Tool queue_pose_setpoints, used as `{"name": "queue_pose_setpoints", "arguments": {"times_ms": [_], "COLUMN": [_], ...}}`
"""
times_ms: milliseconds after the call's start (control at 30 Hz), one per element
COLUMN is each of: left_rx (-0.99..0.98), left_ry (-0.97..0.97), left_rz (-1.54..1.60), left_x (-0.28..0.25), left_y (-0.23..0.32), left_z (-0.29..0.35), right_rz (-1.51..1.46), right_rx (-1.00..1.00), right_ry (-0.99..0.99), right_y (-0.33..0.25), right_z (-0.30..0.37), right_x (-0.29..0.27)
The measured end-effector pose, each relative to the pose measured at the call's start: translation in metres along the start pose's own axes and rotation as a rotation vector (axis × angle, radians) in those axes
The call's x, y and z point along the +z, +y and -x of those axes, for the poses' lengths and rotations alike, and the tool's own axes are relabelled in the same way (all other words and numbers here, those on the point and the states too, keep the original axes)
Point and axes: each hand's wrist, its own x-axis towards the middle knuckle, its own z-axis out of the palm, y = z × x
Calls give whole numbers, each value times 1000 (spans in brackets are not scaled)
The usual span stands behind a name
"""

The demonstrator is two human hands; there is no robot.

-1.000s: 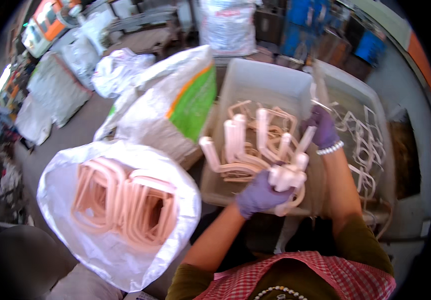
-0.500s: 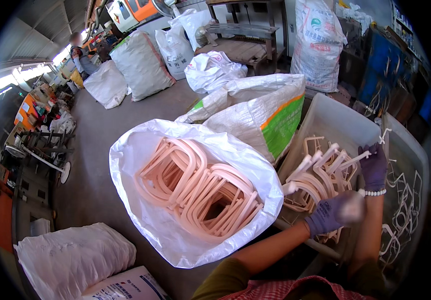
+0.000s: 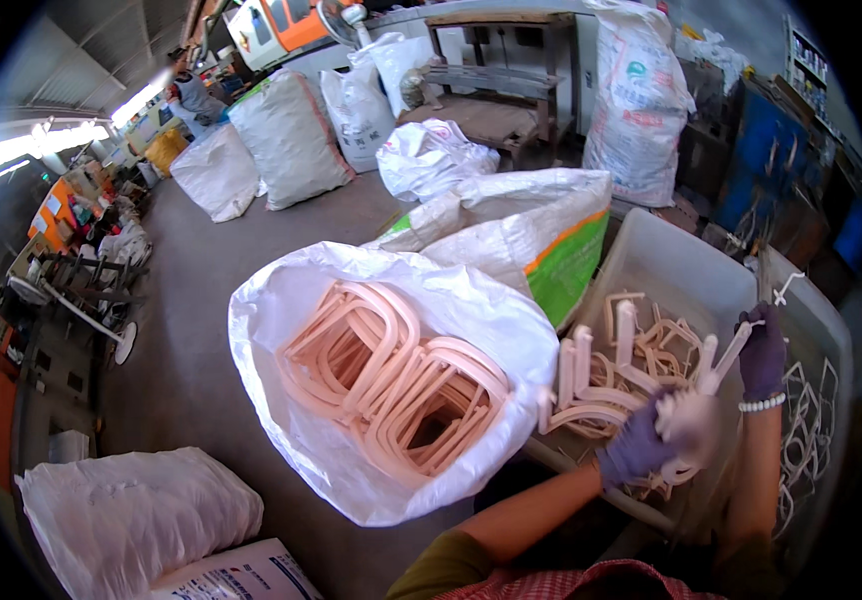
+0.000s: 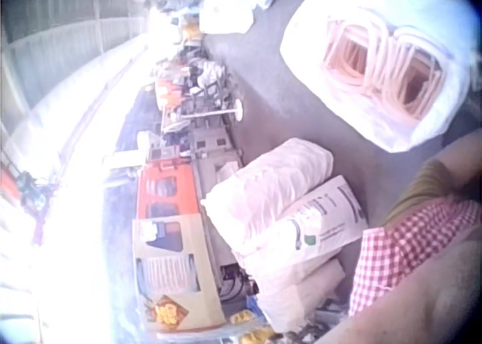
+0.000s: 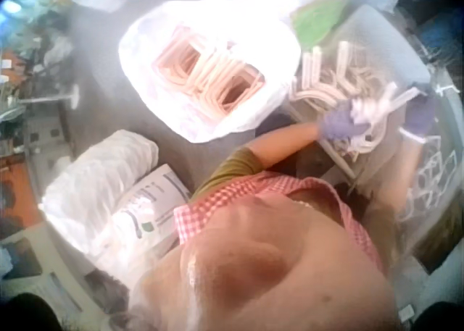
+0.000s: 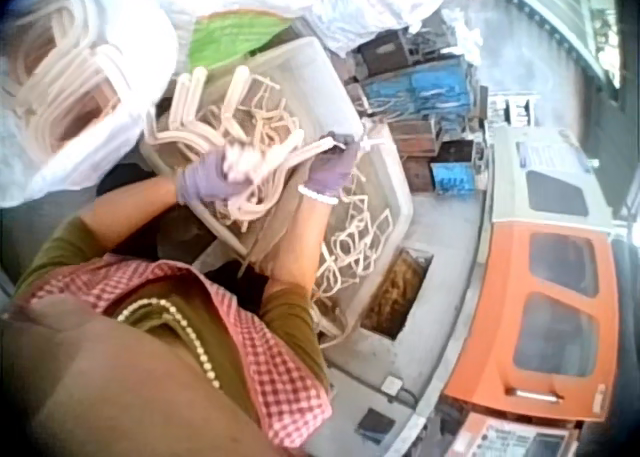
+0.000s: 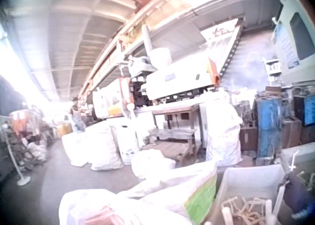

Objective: The person assembles plastic hangers by picking up individual parts from a bin, snapping them together, and placing the completed hangers into a large white bag. The person uses a yellow sponge to wipe the assembled hangers before bagging them.

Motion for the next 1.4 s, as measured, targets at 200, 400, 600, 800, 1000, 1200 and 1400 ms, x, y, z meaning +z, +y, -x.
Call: {"name": "queue_pose_setpoints", "arguments": {"times_ms": [200,400,600,800,1000,1200,1400], "left_rx": [-513,-640,-721,-649,-519,-92,130], "left_ry": [86,194,102,13,-322,-596,-594], "left_rz": [603,833,909,711,-23,-848,-811], "left_x": [-27,-46,-48,-48,-25,20,17], "left_y": [-9,-41,-12,-17,-22,-36,-48], "left_z": [-25,-44,-62,-55,-28,-6,-9], "right_rz": [536,658,777,853,928,232,71], "right_rx": [-15,71,159,182,6,86,100], "right_ry": [14,-144,96,142,129,196,312], "right_y": [22,41,33,26,26,19,-36], "right_z": [17,29,28,44,36,41,51], "right_x": [-17,-33,-18,-8,-21,-45,-45]}}
